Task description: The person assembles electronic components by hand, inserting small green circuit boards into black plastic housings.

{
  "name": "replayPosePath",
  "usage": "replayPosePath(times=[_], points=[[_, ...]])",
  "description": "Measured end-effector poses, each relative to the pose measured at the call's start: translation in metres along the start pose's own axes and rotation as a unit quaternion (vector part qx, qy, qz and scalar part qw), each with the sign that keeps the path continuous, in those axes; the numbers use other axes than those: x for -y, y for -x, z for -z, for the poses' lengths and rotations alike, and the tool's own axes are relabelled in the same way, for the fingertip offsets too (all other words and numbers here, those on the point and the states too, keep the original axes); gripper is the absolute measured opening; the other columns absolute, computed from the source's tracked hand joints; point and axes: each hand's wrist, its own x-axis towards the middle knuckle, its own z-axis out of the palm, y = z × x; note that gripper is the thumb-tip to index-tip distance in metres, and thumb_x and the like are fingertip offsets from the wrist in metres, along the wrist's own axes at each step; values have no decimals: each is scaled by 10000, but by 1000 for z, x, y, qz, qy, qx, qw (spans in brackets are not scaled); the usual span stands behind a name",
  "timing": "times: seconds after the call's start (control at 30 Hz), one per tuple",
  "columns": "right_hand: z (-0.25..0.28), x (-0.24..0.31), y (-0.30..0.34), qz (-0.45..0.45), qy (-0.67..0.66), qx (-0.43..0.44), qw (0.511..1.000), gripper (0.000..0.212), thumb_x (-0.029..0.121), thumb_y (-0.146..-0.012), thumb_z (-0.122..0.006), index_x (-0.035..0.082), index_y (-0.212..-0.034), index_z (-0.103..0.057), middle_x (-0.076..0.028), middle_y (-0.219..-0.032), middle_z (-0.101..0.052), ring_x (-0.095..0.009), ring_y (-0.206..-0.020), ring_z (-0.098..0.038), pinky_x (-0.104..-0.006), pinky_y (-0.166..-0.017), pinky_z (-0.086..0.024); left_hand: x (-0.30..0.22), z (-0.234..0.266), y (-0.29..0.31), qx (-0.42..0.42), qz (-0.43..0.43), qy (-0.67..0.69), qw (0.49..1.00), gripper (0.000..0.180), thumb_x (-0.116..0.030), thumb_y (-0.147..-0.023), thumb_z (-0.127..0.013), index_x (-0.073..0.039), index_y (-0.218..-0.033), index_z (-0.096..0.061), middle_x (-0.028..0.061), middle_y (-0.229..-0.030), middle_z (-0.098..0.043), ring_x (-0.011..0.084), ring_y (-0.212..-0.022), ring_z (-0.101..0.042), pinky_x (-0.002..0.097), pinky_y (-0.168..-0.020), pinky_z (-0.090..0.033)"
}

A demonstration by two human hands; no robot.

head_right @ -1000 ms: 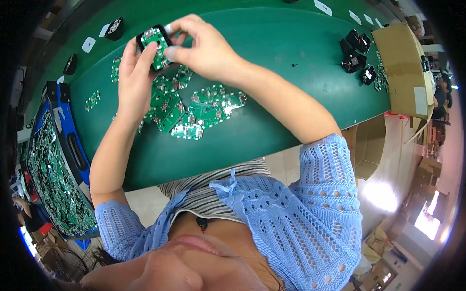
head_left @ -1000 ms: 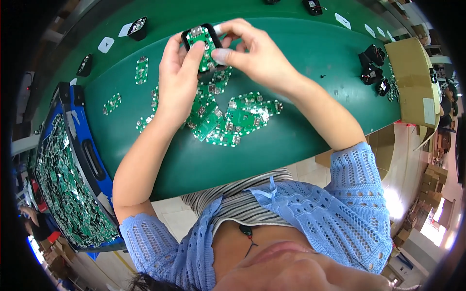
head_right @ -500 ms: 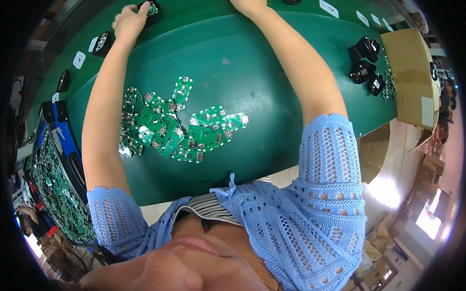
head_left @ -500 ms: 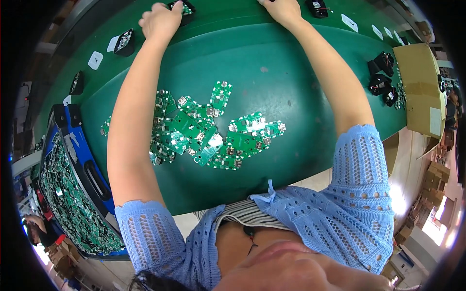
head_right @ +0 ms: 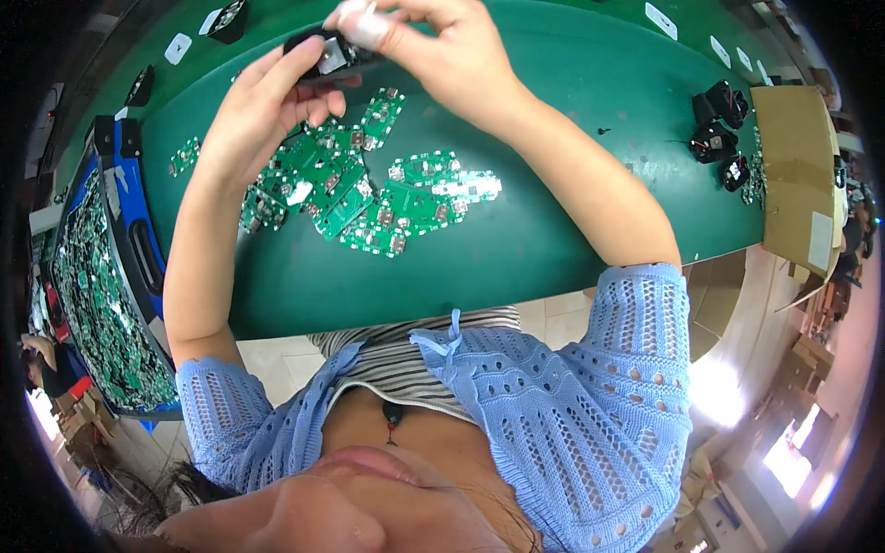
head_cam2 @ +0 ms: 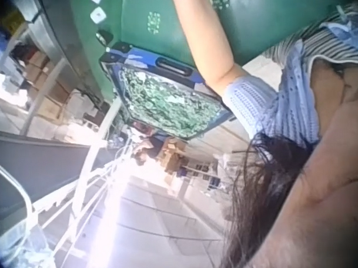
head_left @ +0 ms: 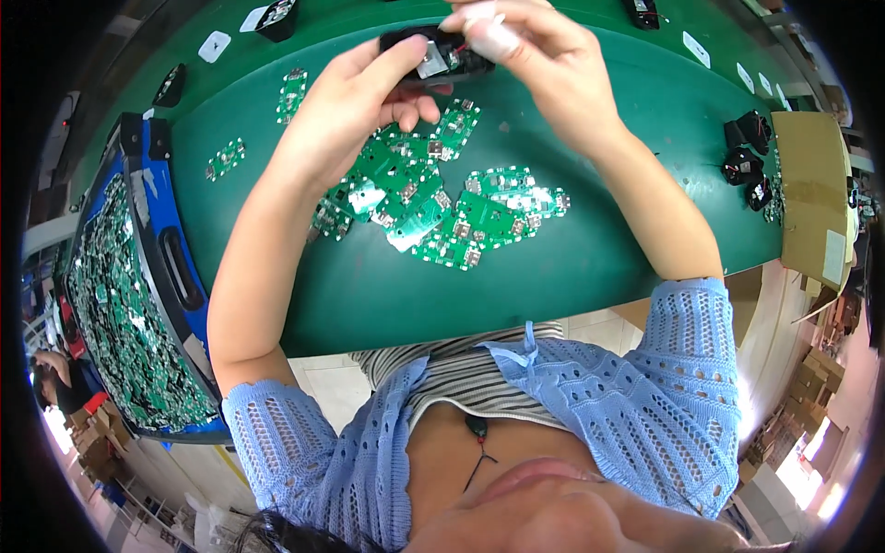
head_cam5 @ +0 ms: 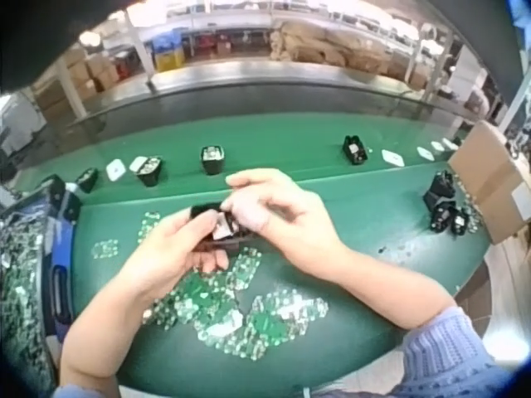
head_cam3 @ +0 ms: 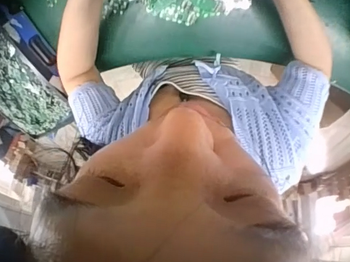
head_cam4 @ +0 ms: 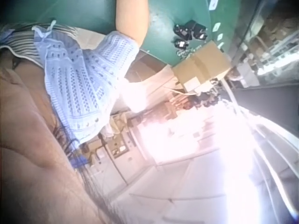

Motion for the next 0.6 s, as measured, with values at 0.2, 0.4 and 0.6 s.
replayPosePath(times=[0.2, 0.4, 0.6], points=[[3, -27, 6, 57, 328, 105, 937, 361, 108, -796, -631, 93, -1150, -561, -42, -1140, -539, -195, -1007, -515, -317, -871, -432, 12, 1, 45, -116, -27, 65, 991, 282, -108, -872, -520, 49, -1097, -454, 175, -938, -604, 194, -779, -596, 278, -673, -482], [-7, -23, 23, 16, 491, 207, 846, 267, 102, -747, -641, 66, -1006, -587, -72, -990, -544, -258, -984, -503, -375, -808, -451, 29, 1, 60, -137, -18, 92, 986, 285, -141, -902, -500, 53, -1108, -473, 165, -918, -613, 204, -742, -629, 283, -642, -533], [-9, -15, 37, -104, 431, 93, 891, 179, 57, -783, -611, 51, -953, -553, -88, -813, -561, -255, -732, -584, -355, -675, -488, 41, -7, 62, -153, -21, 109, 982, 266, -172, -917, -486, 40, -1077, -491, 171, -924, -623, 226, -722, -649, 282, -613, -539]])
